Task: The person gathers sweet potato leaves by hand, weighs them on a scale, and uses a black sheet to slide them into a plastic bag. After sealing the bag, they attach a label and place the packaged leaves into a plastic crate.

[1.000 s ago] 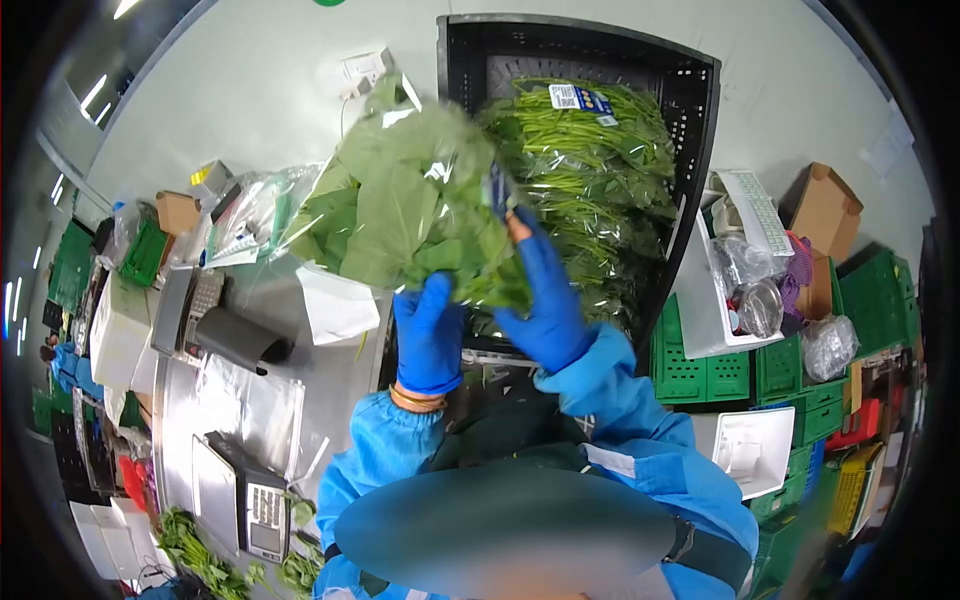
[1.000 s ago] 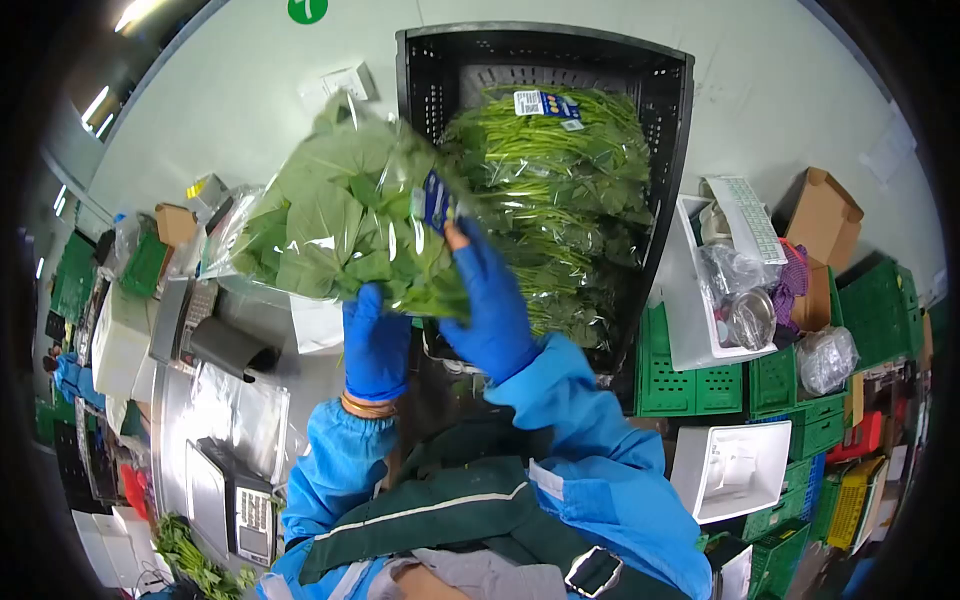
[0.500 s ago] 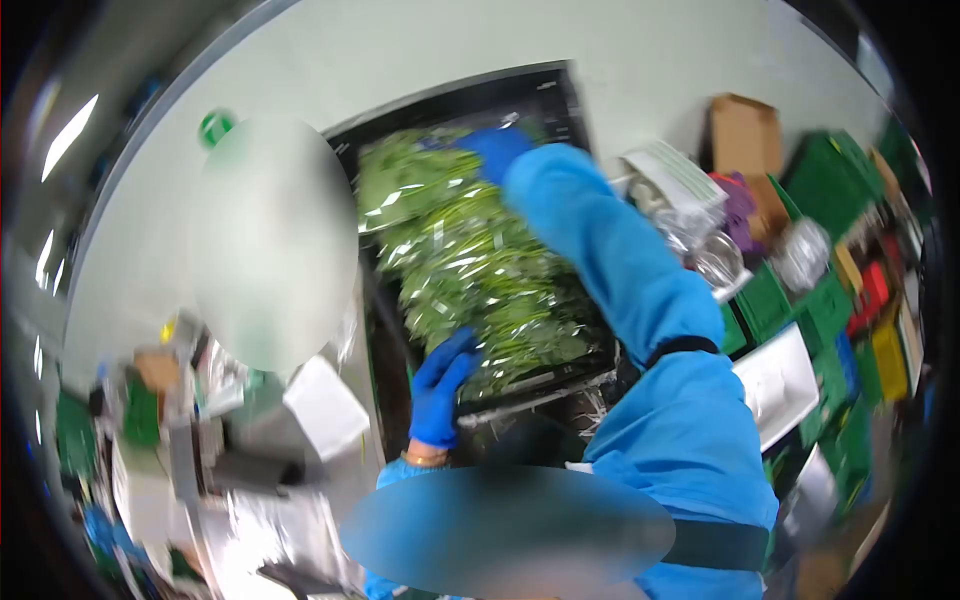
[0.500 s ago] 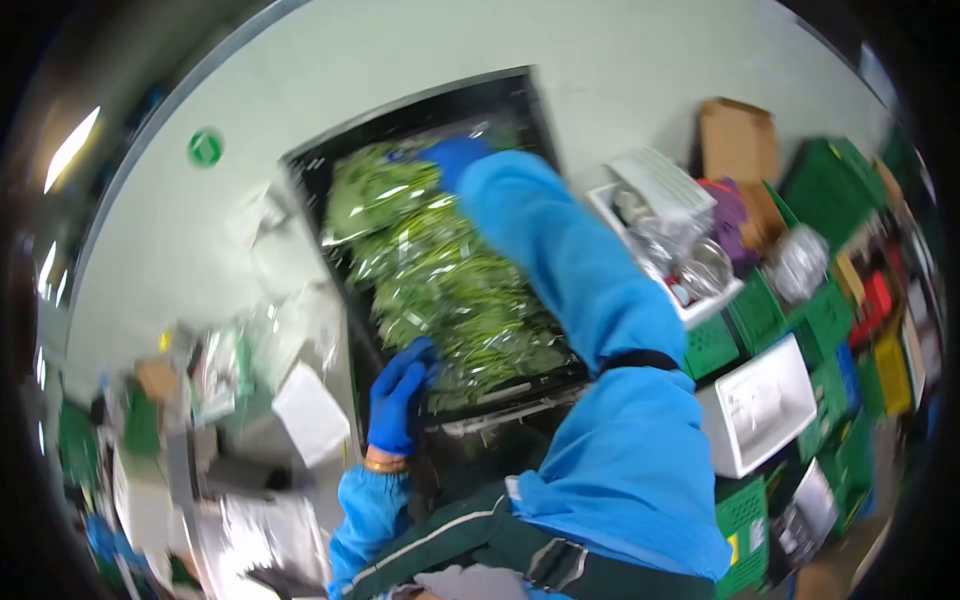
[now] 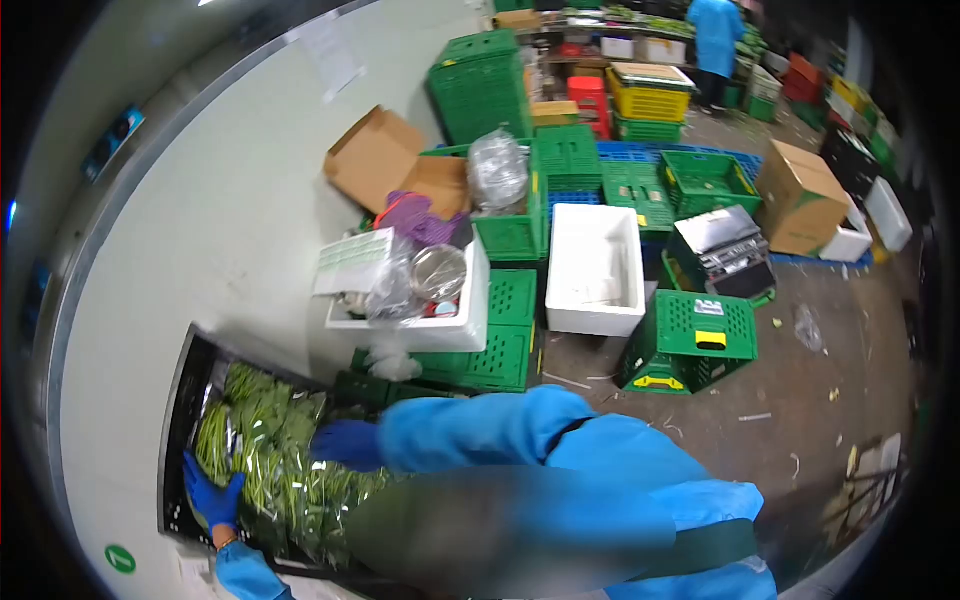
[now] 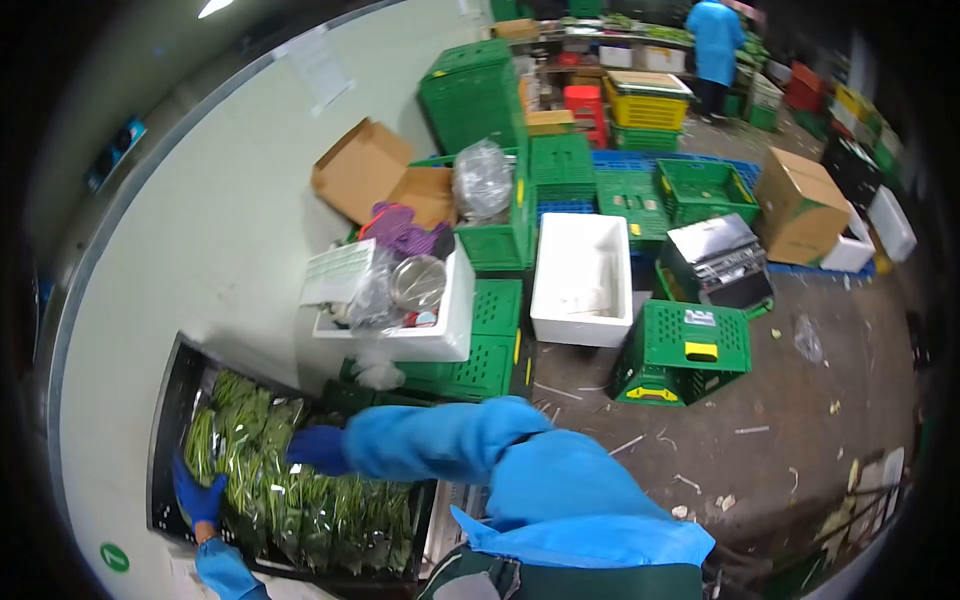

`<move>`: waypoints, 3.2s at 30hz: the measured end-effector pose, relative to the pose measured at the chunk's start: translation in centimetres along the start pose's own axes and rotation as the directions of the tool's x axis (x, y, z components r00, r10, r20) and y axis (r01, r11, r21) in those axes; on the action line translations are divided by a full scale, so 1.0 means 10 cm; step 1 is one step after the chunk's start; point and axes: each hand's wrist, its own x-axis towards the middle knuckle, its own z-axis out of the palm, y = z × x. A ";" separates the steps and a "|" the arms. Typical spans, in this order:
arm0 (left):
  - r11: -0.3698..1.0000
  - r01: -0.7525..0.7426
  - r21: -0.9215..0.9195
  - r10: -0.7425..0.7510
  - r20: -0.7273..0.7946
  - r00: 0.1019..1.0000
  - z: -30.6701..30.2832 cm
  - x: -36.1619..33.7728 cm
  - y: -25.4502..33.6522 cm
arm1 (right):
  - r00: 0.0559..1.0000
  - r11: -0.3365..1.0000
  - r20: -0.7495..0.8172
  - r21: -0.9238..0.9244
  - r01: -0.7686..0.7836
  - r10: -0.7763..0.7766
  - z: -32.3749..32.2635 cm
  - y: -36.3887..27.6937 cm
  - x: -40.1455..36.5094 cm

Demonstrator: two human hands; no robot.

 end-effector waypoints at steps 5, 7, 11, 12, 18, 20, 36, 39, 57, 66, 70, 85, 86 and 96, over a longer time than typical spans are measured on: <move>0.909 0.070 -0.411 -0.007 0.152 0.988 0.37 0.02 -0.40 | 0.506 0.466 0.072 0.296 -0.834 0.860 -0.93 -0.39 -1.99; 0.836 0.175 -0.519 -0.090 0.185 0.979 0.49 -0.22 -0.30 | 0.371 0.341 0.043 0.303 -0.890 0.928 -0.80 -0.36 -2.75; 0.821 0.088 -0.564 -0.034 0.106 0.994 1.00 -0.63 -0.51 | 0.300 0.297 0.014 0.114 -0.948 0.954 -0.58 -0.36 -3.59; 0.819 0.087 -0.567 -0.032 0.106 0.994 0.99 -0.65 -0.50 | 0.327 0.312 0.084 0.155 -0.937 0.941 -0.52 -0.31 -3.64; 0.998 0.023 0.053 -0.024 0.014 1.000 0.49 -0.56 0.06 | 0.583 0.575 0.211 0.103 -0.812 0.785 -0.33 -0.30 -2.68; 0.990 -0.038 0.137 0.062 -0.175 0.983 0.36 -0.77 0.46 | 0.698 0.673 0.248 0.192 -0.715 0.671 -0.18 -0.31 -2.43; -0.004 0.936 -0.352 -0.898 0.414 0.152 0.39 -5.72 3.50 | 0.371 0.685 0.833 0.550 -0.478 -0.410 1.40 -1.65 -2.28; -0.333 0.839 -0.431 -0.936 0.047 -0.348 0.07 -6.07 3.80 | 0.066 0.614 0.767 0.559 -0.557 -0.638 1.80 -2.31 -2.27; -0.581 -0.089 -0.809 0.365 -0.161 -0.917 0.42 -6.74 7.01 | -0.863 0.566 -0.207 0.680 -0.465 -0.460 1.03 -5.70 -5.14; 0.196 -0.507 -0.839 0.846 0.406 -0.344 1.90 -5.12 7.27 | -0.805 0.452 -0.558 0.676 -0.582 -0.201 0.23 -5.74 -5.76; 0.092 -0.680 -0.727 0.821 0.442 -0.361 2.72 -5.02 6.92 | -0.832 0.442 -0.537 0.718 -0.538 -0.140 0.36 -5.59 -5.62; -0.162 -0.255 -0.953 0.516 0.138 -0.845 1.31 -6.83 7.24 | -0.838 0.484 -0.173 0.749 -0.453 -0.517 1.14 -6.15 -5.09; -0.225 -0.248 -0.942 0.425 0.135 -0.895 1.15 -7.08 7.30 | -0.836 0.571 -0.109 0.682 -0.457 -0.538 1.07 -6.26 -5.07; -0.004 0.424 -0.906 0.470 -0.376 -0.798 -1.70 -9.46 7.48 | -0.677 0.679 0.214 0.484 -0.553 -0.704 0.98 -7.42 -5.59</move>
